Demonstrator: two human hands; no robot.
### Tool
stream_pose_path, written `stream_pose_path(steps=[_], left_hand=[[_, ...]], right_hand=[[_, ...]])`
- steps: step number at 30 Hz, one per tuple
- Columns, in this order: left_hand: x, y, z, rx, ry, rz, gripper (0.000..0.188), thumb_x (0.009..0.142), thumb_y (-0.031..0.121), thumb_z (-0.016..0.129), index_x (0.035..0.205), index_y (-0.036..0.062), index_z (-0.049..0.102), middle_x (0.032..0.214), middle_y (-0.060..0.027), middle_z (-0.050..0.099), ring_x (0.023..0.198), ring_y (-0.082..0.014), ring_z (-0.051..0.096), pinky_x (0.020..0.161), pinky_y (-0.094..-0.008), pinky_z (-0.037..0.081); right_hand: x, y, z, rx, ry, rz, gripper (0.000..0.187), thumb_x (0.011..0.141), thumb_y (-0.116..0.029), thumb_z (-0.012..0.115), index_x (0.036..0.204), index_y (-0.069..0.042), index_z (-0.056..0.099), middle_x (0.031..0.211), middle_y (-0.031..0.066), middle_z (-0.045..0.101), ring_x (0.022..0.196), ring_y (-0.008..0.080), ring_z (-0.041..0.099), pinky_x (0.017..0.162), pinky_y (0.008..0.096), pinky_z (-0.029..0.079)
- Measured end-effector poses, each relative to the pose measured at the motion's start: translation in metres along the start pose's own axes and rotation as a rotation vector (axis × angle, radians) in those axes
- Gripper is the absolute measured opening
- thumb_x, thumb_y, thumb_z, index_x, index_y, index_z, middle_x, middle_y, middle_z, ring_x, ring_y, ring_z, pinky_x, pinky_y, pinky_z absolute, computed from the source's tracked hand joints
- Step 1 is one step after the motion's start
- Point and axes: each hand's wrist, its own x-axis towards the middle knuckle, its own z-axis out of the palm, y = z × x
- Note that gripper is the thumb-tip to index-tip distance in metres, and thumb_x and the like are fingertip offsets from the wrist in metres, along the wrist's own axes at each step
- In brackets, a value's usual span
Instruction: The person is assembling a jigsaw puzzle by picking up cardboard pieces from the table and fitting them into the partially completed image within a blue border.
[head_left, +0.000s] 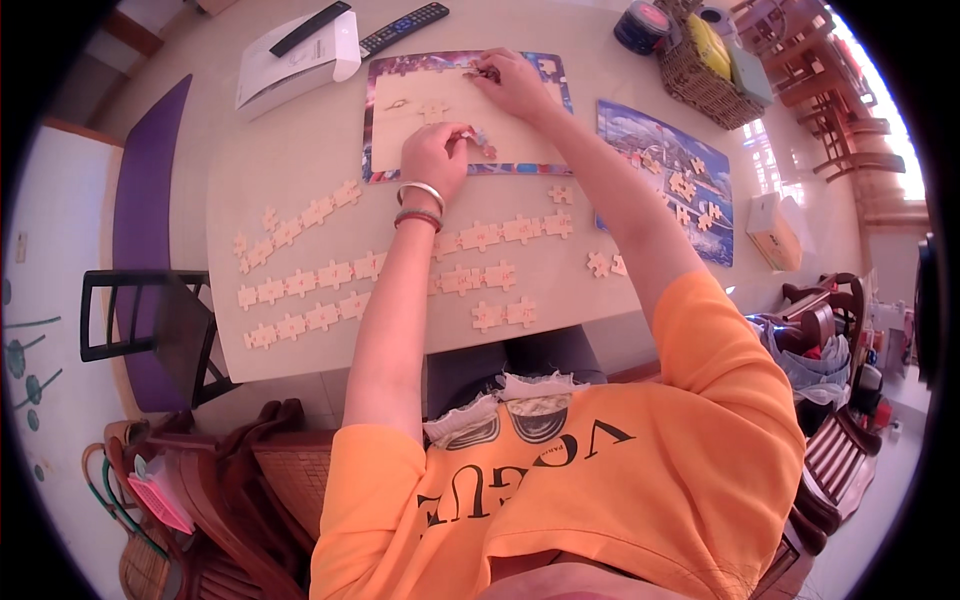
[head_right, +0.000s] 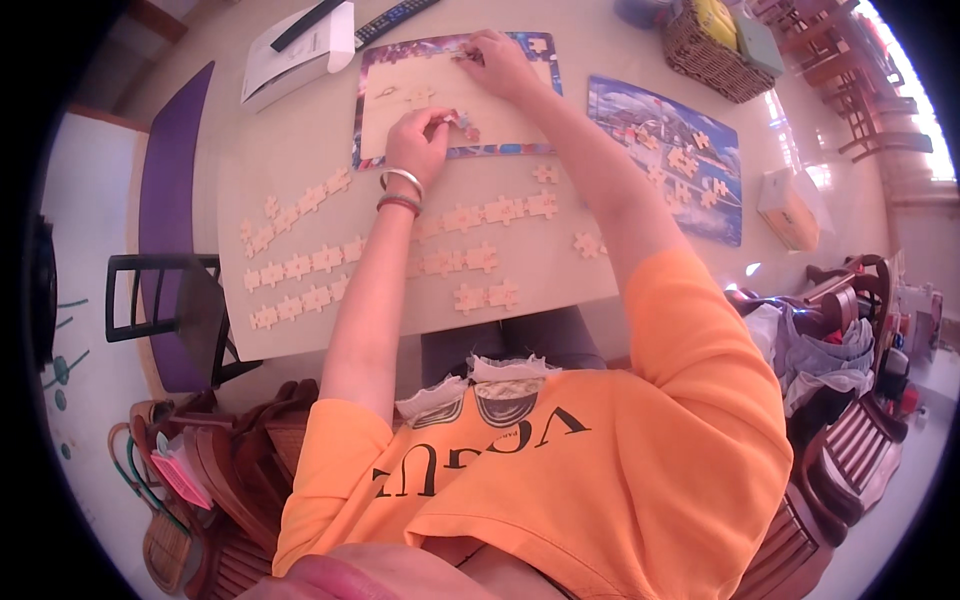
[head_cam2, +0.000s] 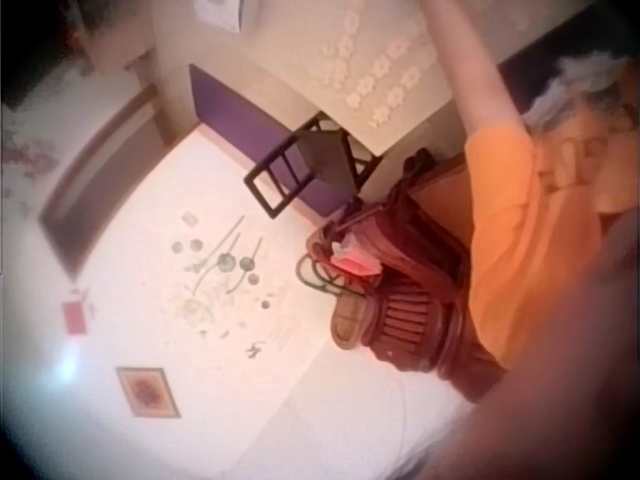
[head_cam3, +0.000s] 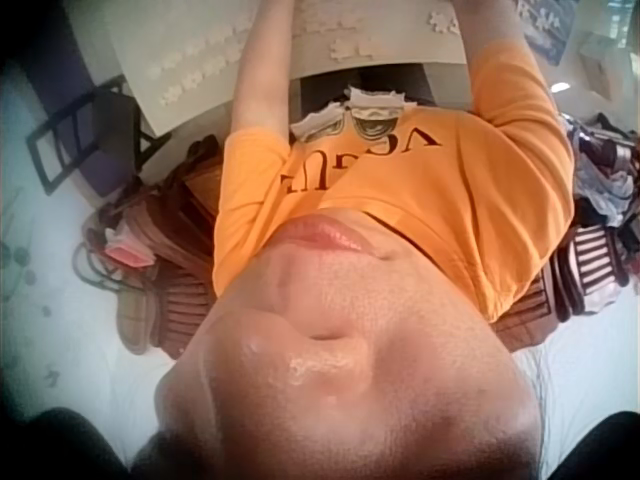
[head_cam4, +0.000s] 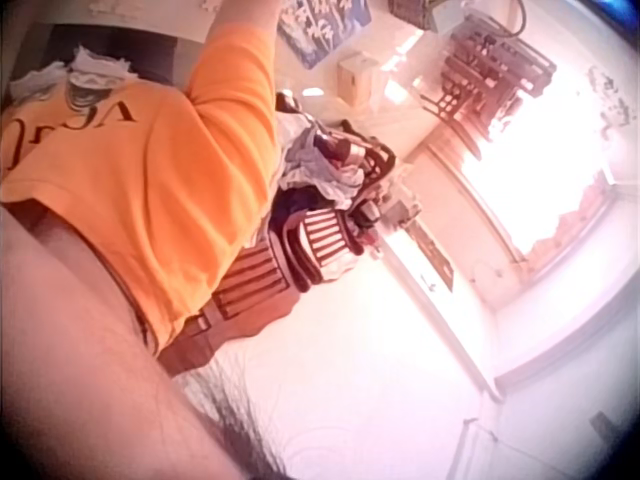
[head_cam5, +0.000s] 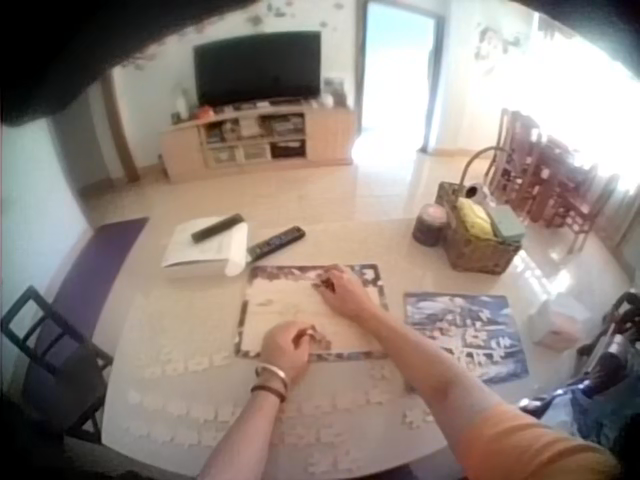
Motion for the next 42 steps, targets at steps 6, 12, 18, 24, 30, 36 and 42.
stream_pose_path(steps=[6,12,18,24,30,36,42], left_hand=[[-0.001,-0.001,-0.001,-0.010,0.001,-0.007,0.016,0.076,0.004,0.058,0.090,0.0046,0.065,0.084,-0.0116,0.064,0.075,-0.0222,0.063,0.069,-0.0314,0.049],[0.000,0.000,0.000,-0.009,-0.006,-0.010,0.016,0.076,0.005,0.058,0.091,0.0040,0.065,0.084,-0.0118,0.064,0.075,-0.0219,0.063,0.069,-0.0309,0.050],[0.000,-0.001,0.000,0.001,0.011,-0.009,0.016,0.076,0.005,0.058,0.090,0.0039,0.065,0.083,-0.0117,0.064,0.074,-0.0218,0.063,0.068,-0.0308,0.050],[0.000,-0.001,0.001,-0.015,0.002,-0.022,0.015,0.076,0.004,0.058,0.089,0.0041,0.065,0.083,-0.0116,0.065,0.074,-0.0217,0.063,0.068,-0.0309,0.050],[-0.001,-0.003,0.004,-0.001,0.013,-0.013,0.015,0.077,0.004,0.058,0.089,0.0039,0.065,0.083,-0.0111,0.065,0.073,-0.0210,0.063,0.067,-0.0300,0.050],[-0.002,-0.006,0.005,-0.072,0.048,-0.030,0.013,0.074,0.003,0.057,0.084,0.0047,0.065,0.078,-0.0116,0.064,0.072,-0.0247,0.062,0.067,-0.0338,0.049],[0.000,-0.004,0.004,-0.070,0.030,-0.049,0.014,0.075,0.004,0.058,0.087,0.0046,0.065,0.079,-0.0115,0.064,0.072,-0.0238,0.062,0.067,-0.0325,0.050]], right_hand=[[0.000,0.000,0.000,0.010,-0.009,0.028,0.028,0.074,-0.023,0.066,0.087,0.001,0.062,0.095,0.0138,0.060,0.090,0.0304,0.057,0.080,0.0370,0.045],[0.001,0.007,0.002,-0.008,-0.016,0.044,0.030,0.076,-0.024,0.064,0.091,0.001,0.061,0.099,0.0151,0.059,0.094,0.0315,0.055,0.083,0.0380,0.044],[0.002,0.001,0.001,-0.062,-0.039,0.063,0.031,0.078,-0.025,0.064,0.093,0.001,0.061,0.099,0.0141,0.060,0.094,0.0304,0.056,0.083,0.0372,0.044],[0.002,-0.004,-0.003,-0.086,-0.014,0.071,0.028,0.076,-0.025,0.066,0.090,-0.001,0.066,0.097,0.0120,0.062,0.093,0.0292,0.057,0.082,0.0371,0.045],[0.001,-0.009,-0.005,-0.265,-0.072,-0.013,0.026,0.082,-0.028,0.057,0.094,-0.007,0.067,0.103,0.0084,0.062,0.097,0.0254,0.056,0.083,0.0363,0.046],[-0.002,-0.032,-0.022,-0.796,-0.522,-0.244,0.044,0.090,-0.036,0.042,0.121,-0.008,0.053,0.130,0.0086,0.045,0.119,0.0248,0.041,0.099,0.0415,0.032],[-0.025,-0.019,-0.009,-0.531,-0.211,-0.131,0.058,0.091,-0.042,0.037,0.134,-0.002,0.032,0.138,0.0104,0.035,0.130,0.0255,0.028,0.106,0.0473,0.020]])
